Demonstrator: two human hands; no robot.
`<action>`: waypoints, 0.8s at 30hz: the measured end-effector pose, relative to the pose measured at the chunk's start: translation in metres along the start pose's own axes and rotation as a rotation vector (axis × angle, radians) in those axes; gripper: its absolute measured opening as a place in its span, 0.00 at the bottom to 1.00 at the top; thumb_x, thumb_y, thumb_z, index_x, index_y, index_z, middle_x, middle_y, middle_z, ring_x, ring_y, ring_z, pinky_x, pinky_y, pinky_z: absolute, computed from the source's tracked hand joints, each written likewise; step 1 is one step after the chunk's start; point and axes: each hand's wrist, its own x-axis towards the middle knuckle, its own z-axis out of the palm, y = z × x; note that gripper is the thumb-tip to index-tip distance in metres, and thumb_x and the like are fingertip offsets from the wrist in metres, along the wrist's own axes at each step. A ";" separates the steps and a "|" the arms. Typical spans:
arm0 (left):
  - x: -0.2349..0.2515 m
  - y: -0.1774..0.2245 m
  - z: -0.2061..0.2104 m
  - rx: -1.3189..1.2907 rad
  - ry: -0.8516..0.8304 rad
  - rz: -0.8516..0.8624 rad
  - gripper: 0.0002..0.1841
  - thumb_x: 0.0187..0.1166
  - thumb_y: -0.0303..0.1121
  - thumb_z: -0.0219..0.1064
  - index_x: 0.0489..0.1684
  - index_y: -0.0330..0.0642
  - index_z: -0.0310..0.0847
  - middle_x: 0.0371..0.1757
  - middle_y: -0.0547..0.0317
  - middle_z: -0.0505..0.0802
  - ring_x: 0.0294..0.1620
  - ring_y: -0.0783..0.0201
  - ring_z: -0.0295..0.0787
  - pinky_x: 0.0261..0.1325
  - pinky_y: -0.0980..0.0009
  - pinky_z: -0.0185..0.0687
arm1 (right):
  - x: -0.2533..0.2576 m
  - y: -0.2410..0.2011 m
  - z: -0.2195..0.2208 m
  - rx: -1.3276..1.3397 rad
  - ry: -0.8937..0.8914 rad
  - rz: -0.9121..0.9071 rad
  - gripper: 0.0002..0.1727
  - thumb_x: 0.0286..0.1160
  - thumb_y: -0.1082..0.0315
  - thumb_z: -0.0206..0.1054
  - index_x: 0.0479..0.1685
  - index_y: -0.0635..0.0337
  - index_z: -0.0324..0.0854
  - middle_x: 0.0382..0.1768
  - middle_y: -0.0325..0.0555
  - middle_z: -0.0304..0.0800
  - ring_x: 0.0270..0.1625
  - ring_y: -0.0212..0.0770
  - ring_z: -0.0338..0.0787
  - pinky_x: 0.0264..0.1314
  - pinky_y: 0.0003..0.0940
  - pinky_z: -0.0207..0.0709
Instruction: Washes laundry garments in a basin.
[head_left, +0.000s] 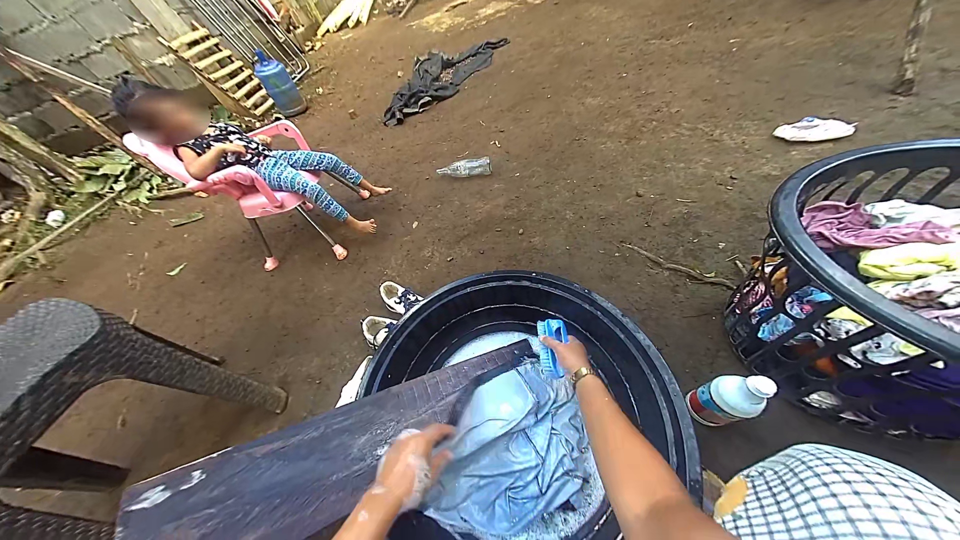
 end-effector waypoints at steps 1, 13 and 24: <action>-0.004 0.011 0.005 -0.018 -0.088 0.171 0.19 0.85 0.34 0.64 0.72 0.45 0.84 0.70 0.47 0.90 0.73 0.46 0.84 0.80 0.43 0.70 | 0.001 -0.005 -0.006 0.020 -0.022 0.002 0.35 0.76 0.56 0.76 0.72 0.75 0.73 0.65 0.69 0.84 0.68 0.59 0.85 0.74 0.55 0.75; -0.008 0.039 0.022 0.257 -0.470 0.111 0.38 0.83 0.38 0.69 0.93 0.52 0.55 0.73 0.32 0.84 0.77 0.34 0.78 0.79 0.36 0.66 | -0.001 0.031 -0.026 -0.043 -0.042 0.166 0.36 0.75 0.56 0.76 0.71 0.78 0.73 0.68 0.70 0.81 0.72 0.59 0.82 0.77 0.54 0.72; -0.017 0.031 0.036 0.464 -0.834 0.056 0.16 0.78 0.39 0.72 0.55 0.37 0.90 0.59 0.39 0.91 0.64 0.42 0.84 0.67 0.39 0.72 | -0.007 0.010 -0.026 0.536 -0.313 0.125 0.35 0.97 0.47 0.30 0.88 0.65 0.59 0.83 0.58 0.71 0.80 0.49 0.76 0.79 0.44 0.71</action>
